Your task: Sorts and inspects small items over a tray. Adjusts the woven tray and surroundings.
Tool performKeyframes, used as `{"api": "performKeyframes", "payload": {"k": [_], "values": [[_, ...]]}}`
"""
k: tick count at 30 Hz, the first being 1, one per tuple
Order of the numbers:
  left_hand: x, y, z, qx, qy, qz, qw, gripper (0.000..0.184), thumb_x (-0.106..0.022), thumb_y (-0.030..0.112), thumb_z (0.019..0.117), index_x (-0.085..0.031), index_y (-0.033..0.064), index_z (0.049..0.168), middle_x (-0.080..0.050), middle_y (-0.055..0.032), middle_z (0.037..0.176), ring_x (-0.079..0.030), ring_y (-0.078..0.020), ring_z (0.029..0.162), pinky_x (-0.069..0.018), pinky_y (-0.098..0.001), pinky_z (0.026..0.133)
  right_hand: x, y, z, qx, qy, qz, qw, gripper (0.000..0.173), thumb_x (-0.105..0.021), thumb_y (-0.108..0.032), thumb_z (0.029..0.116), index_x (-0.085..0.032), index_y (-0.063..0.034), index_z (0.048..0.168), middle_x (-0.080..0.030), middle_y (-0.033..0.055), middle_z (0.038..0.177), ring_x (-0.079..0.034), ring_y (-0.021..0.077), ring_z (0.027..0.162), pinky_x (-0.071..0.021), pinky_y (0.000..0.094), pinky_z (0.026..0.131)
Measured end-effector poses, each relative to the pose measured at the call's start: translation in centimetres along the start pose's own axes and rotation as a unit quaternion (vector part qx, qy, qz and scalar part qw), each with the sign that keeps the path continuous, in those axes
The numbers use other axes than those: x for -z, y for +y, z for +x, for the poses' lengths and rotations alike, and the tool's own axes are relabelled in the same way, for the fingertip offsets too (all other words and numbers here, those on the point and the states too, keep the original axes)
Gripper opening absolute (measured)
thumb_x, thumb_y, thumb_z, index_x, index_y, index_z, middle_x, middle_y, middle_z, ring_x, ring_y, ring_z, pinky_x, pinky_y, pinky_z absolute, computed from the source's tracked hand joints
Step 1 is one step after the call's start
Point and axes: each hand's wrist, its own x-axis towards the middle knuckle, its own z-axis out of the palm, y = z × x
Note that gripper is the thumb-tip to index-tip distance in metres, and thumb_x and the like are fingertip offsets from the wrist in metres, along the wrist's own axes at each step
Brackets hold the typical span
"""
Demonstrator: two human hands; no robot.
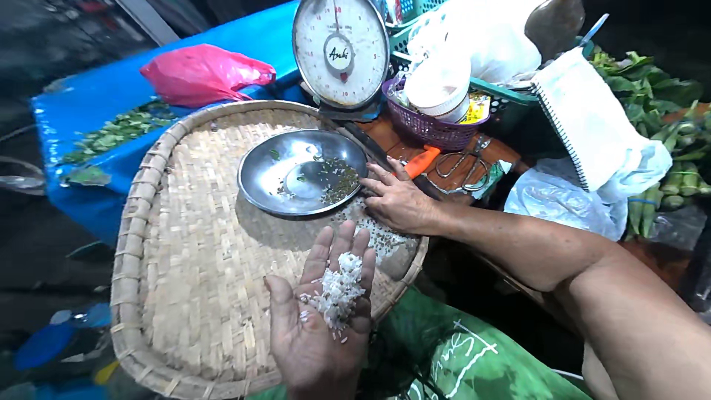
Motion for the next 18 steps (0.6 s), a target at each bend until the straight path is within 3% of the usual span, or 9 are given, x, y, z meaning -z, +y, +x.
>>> {"api": "performKeyframes", "payload": {"k": [8,18], "values": [[0.04,-0.05,-0.23,0.015,0.005,-0.048,0.999,0.075,-0.023,0.059,0.1044,-0.049,0.0007,0.143,-0.055,-0.0216,0.144,-0.056,-0.0363,0.132,-0.0486,-0.0505,0.107,-0.16,0.26,-0.1,0.013,0.016,0.001,1.0,0.023,-0.056,-0.023,0.0997,-0.077,-0.0147,0.103,-0.064,0.0118,0.14,-0.038,0.0425,0.147,-0.0143,0.0715,0.12],[-0.54,-0.15,-0.05,0.032,0.044,-0.014,0.998,0.071,-0.011,0.055,0.1059,-0.049,0.0079,0.143,-0.058,-0.016,0.141,-0.059,-0.0313,0.129,-0.0507,-0.0465,0.105,-0.05,0.66,-0.25,0.031,0.022,-0.004,0.999,0.022,-0.059,-0.024,0.0973,-0.078,-0.0144,0.102,-0.064,0.0116,0.139,-0.039,0.0436,0.146,-0.014,0.073,0.118]]}}
